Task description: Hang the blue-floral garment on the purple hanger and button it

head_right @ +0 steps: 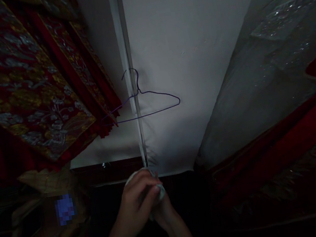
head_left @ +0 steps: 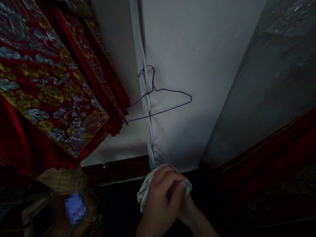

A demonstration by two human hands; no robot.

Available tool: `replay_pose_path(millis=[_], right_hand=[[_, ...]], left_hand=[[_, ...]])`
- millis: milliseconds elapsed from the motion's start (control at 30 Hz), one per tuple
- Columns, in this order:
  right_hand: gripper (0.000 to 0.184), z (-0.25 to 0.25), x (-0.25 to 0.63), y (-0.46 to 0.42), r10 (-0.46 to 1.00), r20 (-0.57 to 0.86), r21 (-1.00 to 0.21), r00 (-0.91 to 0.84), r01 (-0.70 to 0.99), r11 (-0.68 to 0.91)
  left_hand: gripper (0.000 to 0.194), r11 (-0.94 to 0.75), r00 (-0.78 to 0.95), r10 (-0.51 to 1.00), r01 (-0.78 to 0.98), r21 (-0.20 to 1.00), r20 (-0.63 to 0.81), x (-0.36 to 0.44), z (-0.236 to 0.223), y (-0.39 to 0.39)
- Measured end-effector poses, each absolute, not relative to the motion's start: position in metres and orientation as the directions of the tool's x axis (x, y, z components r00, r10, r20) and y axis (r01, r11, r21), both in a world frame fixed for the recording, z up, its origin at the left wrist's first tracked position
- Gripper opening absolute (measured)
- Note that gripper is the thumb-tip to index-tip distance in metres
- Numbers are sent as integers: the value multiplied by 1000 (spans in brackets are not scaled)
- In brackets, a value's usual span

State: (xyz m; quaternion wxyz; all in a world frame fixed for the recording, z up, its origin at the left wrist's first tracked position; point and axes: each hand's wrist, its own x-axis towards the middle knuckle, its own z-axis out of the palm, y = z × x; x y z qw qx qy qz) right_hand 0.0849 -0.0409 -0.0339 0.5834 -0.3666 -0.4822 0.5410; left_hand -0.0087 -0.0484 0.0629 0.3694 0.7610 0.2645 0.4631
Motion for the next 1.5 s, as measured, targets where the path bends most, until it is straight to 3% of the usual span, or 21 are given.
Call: replay_pose_path(millis=[100,167,267,367,433,533,600,633,700,733,800,833,900,1000,1100,1167,1233,1367,1500], right_hand=[[68,-12,77,-44,996,-22,-868,-92,-492,-64],[67,8,77,-41,976,-56,-835,-209,-526,-161],[45,40,85,-29,929,56,-926,-366,-366,-88],[23,69,101,-10,915,134,-983,-381,-168,74],[9,87,119,5,948,192,-981,-252,-41,188],[10,113,148,29,917,370,-929,146,48,367],[14,129,159,41,856,402,-905,327,-1,425],[16,137,161,45,863,383,-908,328,-39,418],[17,150,157,46,930,330,-934,163,-88,347],[16,156,152,45,950,309,-947,36,-80,311],[13,164,144,40,935,286,-957,-209,-12,290],[11,168,142,38,912,280,-952,-301,32,303],[8,173,148,37,877,290,-926,-383,118,358],[6,175,175,49,879,413,-850,-238,245,466],[13,162,200,73,836,545,-821,60,242,517],[24,141,201,94,853,497,-867,158,128,482],[24,115,190,116,913,387,-922,130,70,381],[24,72,165,147,947,293,-932,134,260,252],[22,62,184,145,920,309,-909,241,358,212]], left_hand=[[16,-589,327,788,154,793,522,-30,60,-22],[18,-574,285,809,199,794,513,-44,57,-5],[33,-451,304,866,129,883,398,-61,47,10],[55,-280,434,868,29,960,240,-78,30,15],[52,-259,533,832,135,956,150,-90,19,15],[39,-258,621,784,319,912,5,-108,15,16],[35,-260,616,787,281,924,34,-114,22,20],[31,-272,589,803,226,935,91,-113,28,23],[19,-318,508,832,107,942,223,-102,40,32],[22,-347,471,836,53,937,283,-93,46,38],[48,-390,442,819,-40,920,367,-72,53,50],[55,-398,458,802,-72,915,385,-62,55,56],[47,-367,563,756,-57,928,333,-46,55,66],[32,-380,672,721,177,908,171,-44,50,75],[34,-446,556,811,389,806,181,-68,45,82],[34,-416,463,865,443,794,194,-89,45,83],[26,-375,434,885,444,814,171,-106,50,82],[23,-375,536,839,447,812,93,-127,62,71],[24,-290,582,803,572,767,-131,-143,60,70]])
